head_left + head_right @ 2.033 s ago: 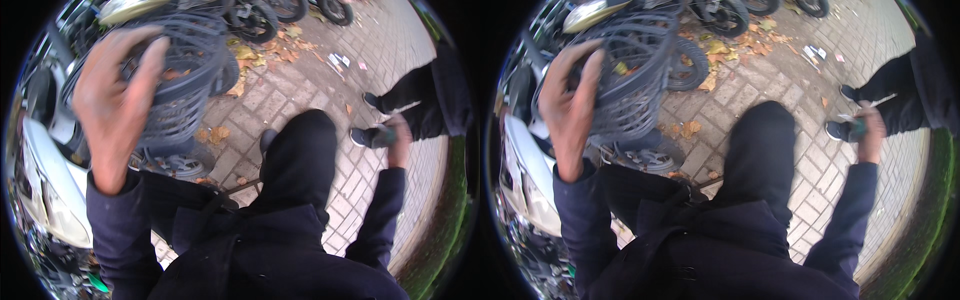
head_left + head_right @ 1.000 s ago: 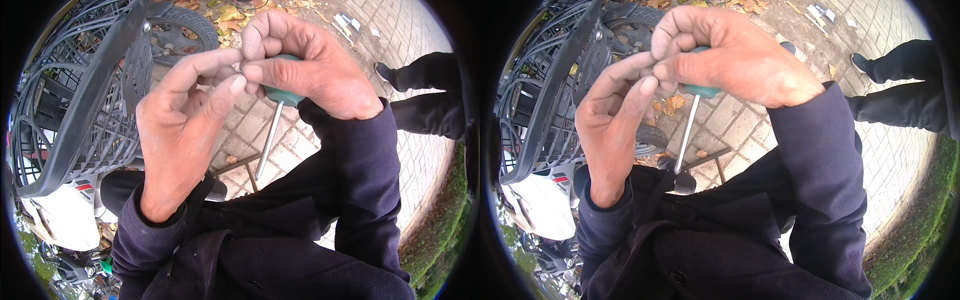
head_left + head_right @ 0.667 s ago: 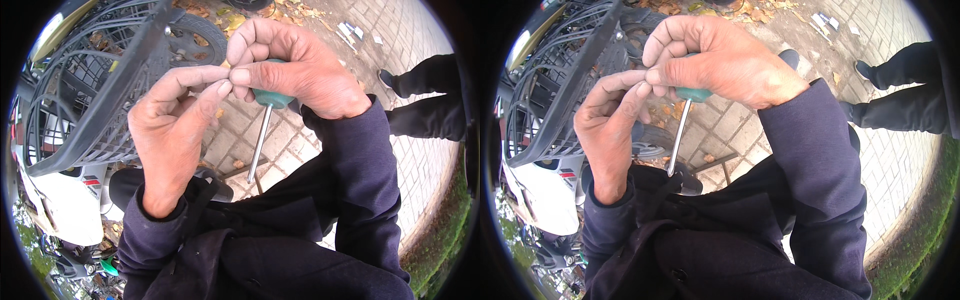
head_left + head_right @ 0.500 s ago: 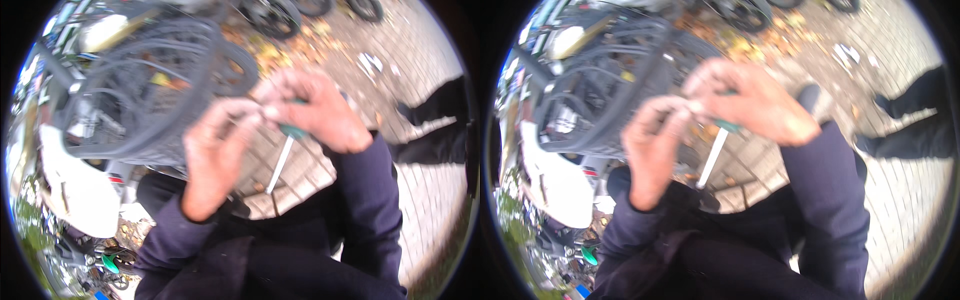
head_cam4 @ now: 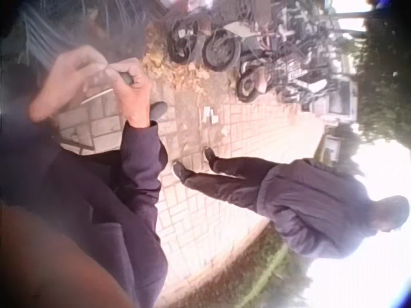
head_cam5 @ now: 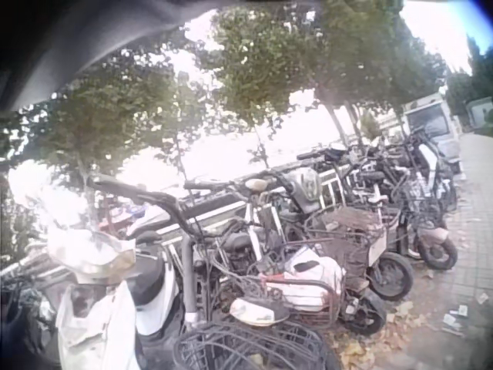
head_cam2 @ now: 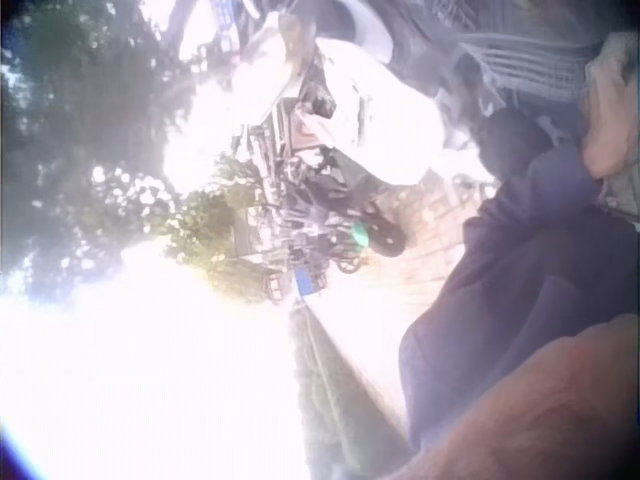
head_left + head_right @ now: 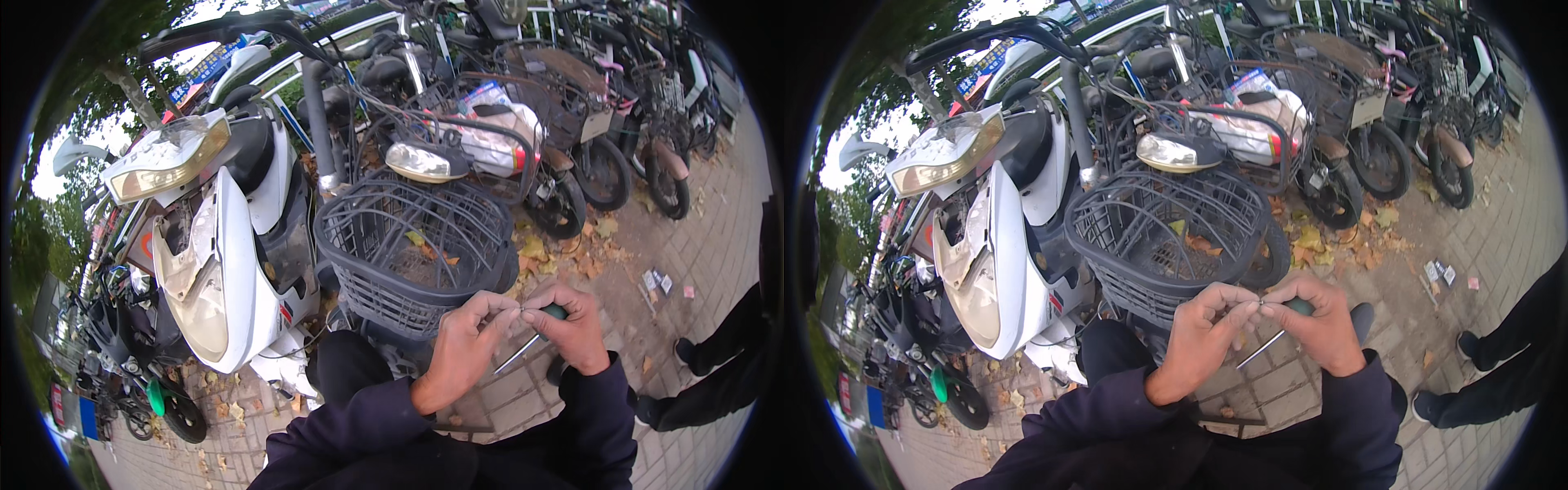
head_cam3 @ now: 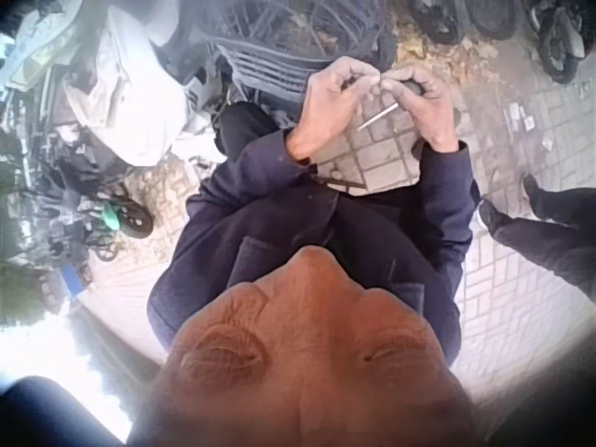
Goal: The person uses a screwdriver to remove screws from a scooter headlight cover, detaches the cover, and then reattaches it by screwing it back in place. The task is performed outdoors on a paved area with several scooters nearby.
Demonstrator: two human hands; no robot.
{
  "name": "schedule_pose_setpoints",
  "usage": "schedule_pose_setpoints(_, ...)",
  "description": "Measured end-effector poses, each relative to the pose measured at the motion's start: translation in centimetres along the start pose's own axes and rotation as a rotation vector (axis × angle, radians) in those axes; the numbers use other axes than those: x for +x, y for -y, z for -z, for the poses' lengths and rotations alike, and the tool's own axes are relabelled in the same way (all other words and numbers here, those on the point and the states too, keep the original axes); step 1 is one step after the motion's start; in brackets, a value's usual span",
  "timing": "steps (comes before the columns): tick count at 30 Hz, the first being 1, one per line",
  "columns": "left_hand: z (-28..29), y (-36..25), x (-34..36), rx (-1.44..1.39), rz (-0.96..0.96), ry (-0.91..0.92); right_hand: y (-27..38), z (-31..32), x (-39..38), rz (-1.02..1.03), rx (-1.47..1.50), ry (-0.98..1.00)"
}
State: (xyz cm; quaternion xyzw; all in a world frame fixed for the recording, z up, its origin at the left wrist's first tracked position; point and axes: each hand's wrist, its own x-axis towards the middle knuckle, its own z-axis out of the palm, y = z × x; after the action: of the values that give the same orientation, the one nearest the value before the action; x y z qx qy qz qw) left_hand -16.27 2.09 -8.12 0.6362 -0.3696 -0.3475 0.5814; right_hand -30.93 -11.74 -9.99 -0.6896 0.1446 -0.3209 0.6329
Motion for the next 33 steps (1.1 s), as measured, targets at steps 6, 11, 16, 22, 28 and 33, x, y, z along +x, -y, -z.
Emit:
schedule_pose_setpoints(6,1.3,-4.4,-0.6,0.058,-0.178,0.013,4.4,-1.4,1.3,0.015,0.104,0.045)
schedule_pose_setpoints(11,4.3,-8.7,1.5,0.282,-0.336,0.071,6.6,-1.1,3.8,0.047,0.114,0.074)
schedule_pose_setpoints(16,9.4,-11.5,8.9,0.968,-0.522,-0.300,5.6,1.9,7.5,0.058,0.271,0.023)
schedule_pose_setpoints(22,11.6,-9.8,16.1,1.291,-0.208,-0.209,0.2,4.6,10.0,-0.126,0.457,0.056)
schedule_pose_setpoints(28,11.8,-7.9,19.8,1.154,-0.125,-0.211,-2.2,5.5,11.3,-0.233,0.440,0.090)
schedule_pose_setpoints(33,12.1,-7.9,19.5,1.097,-0.267,-0.200,-2.3,4.9,11.1,-0.238,0.435,0.064)
